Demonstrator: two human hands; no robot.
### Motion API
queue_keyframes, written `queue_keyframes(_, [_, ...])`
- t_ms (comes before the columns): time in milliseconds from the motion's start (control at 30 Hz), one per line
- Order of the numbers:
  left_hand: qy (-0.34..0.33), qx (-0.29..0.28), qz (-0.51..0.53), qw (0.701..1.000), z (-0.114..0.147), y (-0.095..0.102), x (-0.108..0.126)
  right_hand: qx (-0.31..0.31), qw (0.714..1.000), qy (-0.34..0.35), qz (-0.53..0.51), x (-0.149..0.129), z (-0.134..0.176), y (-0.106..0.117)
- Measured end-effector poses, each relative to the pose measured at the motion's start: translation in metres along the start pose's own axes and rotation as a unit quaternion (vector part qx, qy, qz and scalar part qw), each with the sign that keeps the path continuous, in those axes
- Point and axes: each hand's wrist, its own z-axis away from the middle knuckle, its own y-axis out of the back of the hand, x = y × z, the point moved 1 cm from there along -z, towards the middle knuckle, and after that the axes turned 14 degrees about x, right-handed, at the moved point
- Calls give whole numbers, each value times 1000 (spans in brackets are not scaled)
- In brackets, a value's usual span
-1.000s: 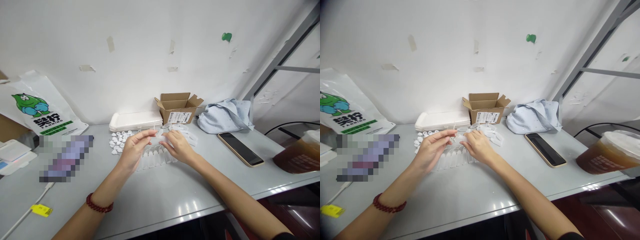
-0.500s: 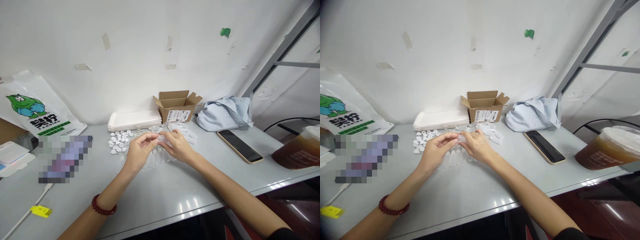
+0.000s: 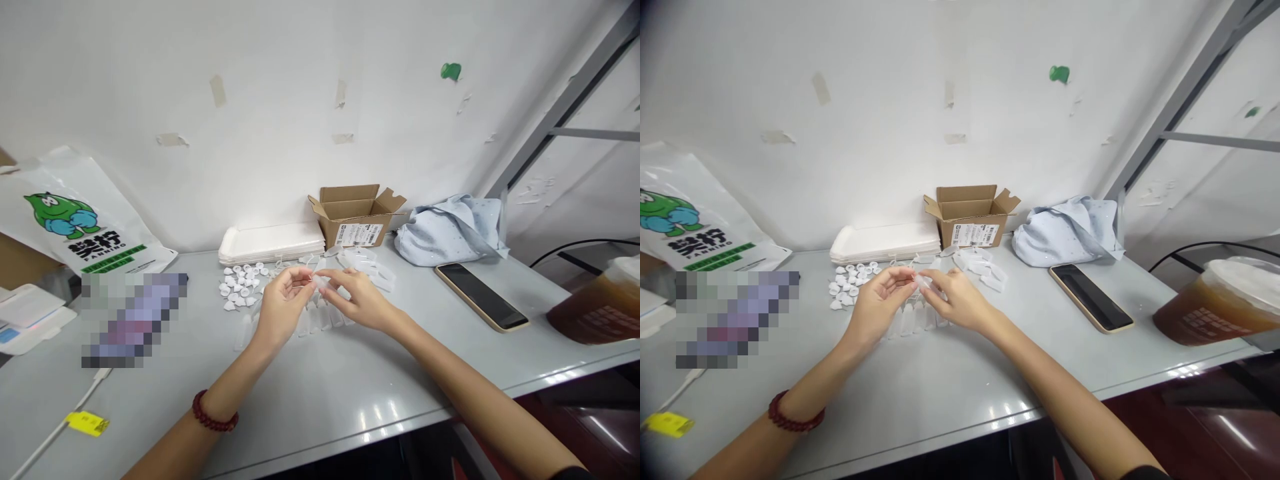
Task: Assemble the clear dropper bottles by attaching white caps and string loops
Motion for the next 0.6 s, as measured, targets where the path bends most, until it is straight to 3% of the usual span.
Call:
queue_keyframes(67, [-39,31,-55,997,1,1,-3,-1,998,-56,-19,2,-1,1])
queue_keyframes(167, [-187,74,-153,968,4,1,-4,16,990,-137,-37,5,-3,2])
queue_keyframes(300, [-351,13,-225,909,12,-5,-2,42,972,-213,-94,5,-6,6])
queue_keyframes(400, [-395,-28,-257,882,15,-11,-4,47,957,-249,-142,4,-8,9])
queue_keyframes(600, [-422,9,-267,866,12,-17,-11,14,943,-295,-154,1,-8,11])
